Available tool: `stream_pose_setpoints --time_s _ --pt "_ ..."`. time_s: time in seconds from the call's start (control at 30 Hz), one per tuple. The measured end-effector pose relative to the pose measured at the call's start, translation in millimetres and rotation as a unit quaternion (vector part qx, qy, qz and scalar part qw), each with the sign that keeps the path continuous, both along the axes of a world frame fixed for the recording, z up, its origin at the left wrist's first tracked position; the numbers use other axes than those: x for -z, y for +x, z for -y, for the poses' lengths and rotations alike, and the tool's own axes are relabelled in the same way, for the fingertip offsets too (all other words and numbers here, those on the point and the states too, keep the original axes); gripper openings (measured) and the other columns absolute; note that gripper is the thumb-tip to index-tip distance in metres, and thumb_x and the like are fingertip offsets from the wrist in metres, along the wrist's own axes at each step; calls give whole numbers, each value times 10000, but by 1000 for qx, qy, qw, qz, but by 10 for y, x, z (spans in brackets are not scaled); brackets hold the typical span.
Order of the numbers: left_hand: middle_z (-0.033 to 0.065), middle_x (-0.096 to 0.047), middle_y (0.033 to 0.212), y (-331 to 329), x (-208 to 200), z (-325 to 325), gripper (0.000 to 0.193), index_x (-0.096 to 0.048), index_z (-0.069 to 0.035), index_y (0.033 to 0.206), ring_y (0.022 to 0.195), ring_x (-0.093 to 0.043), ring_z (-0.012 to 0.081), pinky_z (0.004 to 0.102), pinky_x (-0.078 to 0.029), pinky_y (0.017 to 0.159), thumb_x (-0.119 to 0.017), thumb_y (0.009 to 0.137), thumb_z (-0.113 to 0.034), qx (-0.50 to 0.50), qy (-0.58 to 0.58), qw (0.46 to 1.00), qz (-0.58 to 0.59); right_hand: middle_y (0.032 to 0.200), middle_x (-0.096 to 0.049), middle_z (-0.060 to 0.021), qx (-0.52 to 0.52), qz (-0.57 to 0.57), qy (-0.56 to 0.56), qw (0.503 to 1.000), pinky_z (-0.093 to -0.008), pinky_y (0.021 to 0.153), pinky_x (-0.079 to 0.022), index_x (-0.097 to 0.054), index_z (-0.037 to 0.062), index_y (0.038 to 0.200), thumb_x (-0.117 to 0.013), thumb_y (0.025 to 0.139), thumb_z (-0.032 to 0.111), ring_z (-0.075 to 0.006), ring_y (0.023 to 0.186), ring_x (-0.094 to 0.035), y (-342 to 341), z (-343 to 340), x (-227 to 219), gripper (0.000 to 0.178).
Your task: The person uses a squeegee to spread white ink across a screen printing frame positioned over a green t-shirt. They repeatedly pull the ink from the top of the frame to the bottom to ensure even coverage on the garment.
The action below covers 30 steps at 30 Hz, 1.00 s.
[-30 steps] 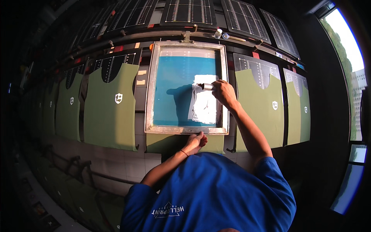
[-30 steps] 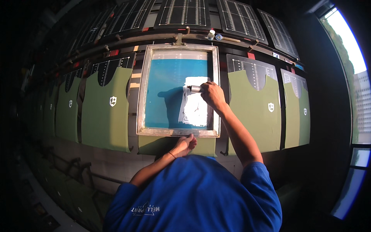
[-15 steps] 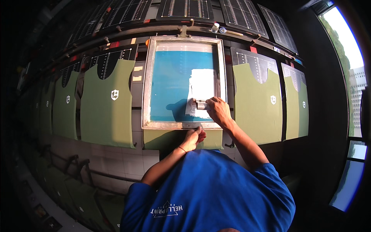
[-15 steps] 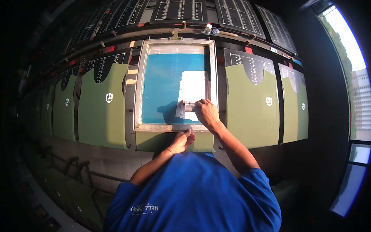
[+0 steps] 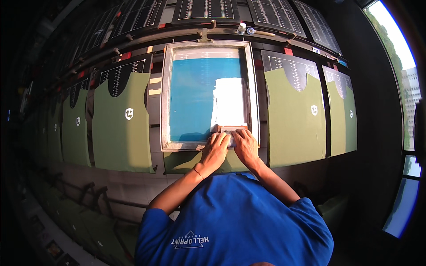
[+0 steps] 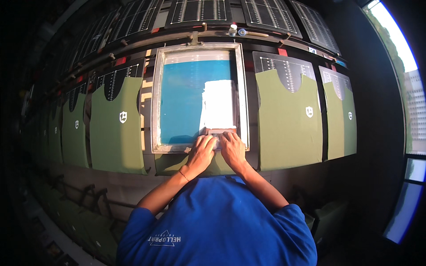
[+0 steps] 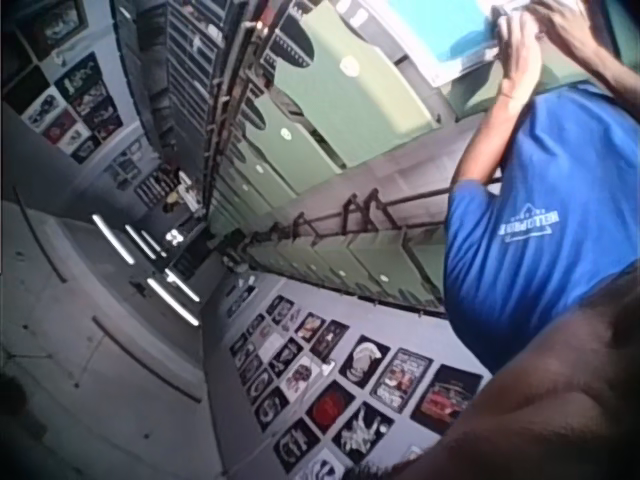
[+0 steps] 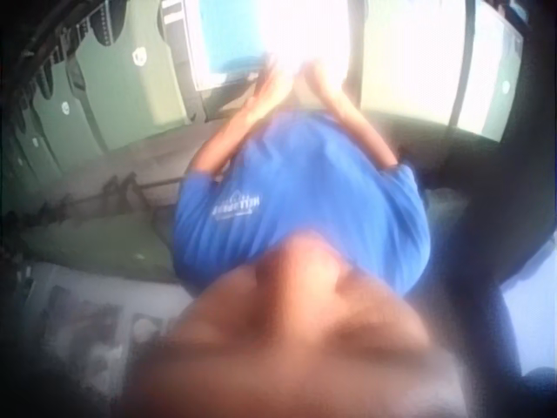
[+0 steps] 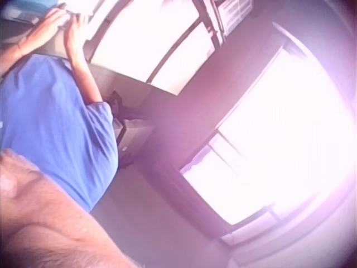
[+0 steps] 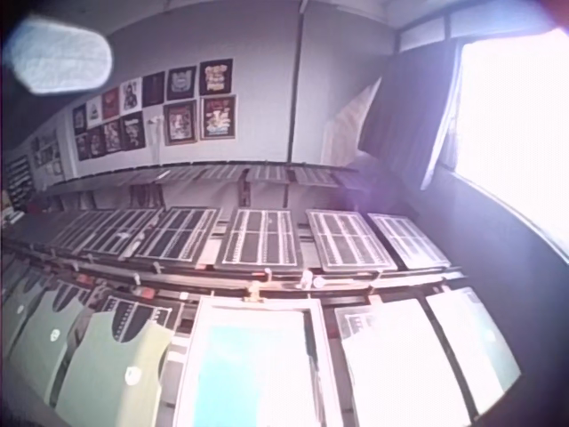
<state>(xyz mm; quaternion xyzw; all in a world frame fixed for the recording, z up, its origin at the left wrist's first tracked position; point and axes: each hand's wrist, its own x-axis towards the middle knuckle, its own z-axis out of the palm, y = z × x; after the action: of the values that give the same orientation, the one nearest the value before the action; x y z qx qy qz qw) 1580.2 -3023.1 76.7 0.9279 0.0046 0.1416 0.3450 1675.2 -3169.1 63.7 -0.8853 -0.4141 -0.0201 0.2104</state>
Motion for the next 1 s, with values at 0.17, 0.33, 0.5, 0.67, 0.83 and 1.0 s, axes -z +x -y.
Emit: stream_pose_setpoints --time_s 0.17,0.33,0.5,0.67,0.83,1.0 --pt "149 -606 1184 937 121 -535 399 -595 9 1178 1106 -542 364 436 -465 984 -621 785 72 12 28 999 26 1000 -681 -104 24 9 26 999 -388 862 -531 -722 47 1032 -614 750 -14 -304 977 -637 851 -549 -130 308" --pt "161 -626 1150 1542 -111 -867 365 -603 12 1159 1087 -553 380 437 -474 962 -612 801 79 2 34 999 18 898 -690 -150 -38 43 -16 998 -417 852 -532 -711 29 928 -615 761 21 -331 932 -658 1596 -883 -274 193" --pt "184 -618 1164 1148 -317 -619 404 -597 34 1170 1110 -556 387 446 -472 971 -607 773 103 10 3 998 56 1033 -683 -105 -25 25 -7 999 -405 858 -536 -692 54 1078 -728 702 13 -312 999 -636 1140 -571 -485 379" --pt "194 -612 1155 357 -86 -215 368 -603 54 1122 1098 -577 392 450 -489 970 -598 759 111 33 -22 997 60 1053 -675 -111 -18 -39 6 999 -405 859 -536 -687 42 1107 -638 769 11 -322 995 -624 302 -132 -422 343" --pt "147 -598 1187 -55 142 5 308 -589 42 1184 1130 -574 311 404 -481 980 -578 889 -47 34 54 998 27 1076 -656 -95 21 -61 2 998 -419 850 -530 -671 35 1115 -623 737 -29 -325 995 -616 -149 61 -210 386" --pt "152 -595 1190 154 284 -69 301 -589 40 1183 1155 -569 309 398 -478 997 -575 899 -58 24 43 998 43 1065 -660 -88 29 -35 7 999 -406 844 -534 -683 37 1097 -605 745 -38 -308 991 -622 51 -64 -120 368"
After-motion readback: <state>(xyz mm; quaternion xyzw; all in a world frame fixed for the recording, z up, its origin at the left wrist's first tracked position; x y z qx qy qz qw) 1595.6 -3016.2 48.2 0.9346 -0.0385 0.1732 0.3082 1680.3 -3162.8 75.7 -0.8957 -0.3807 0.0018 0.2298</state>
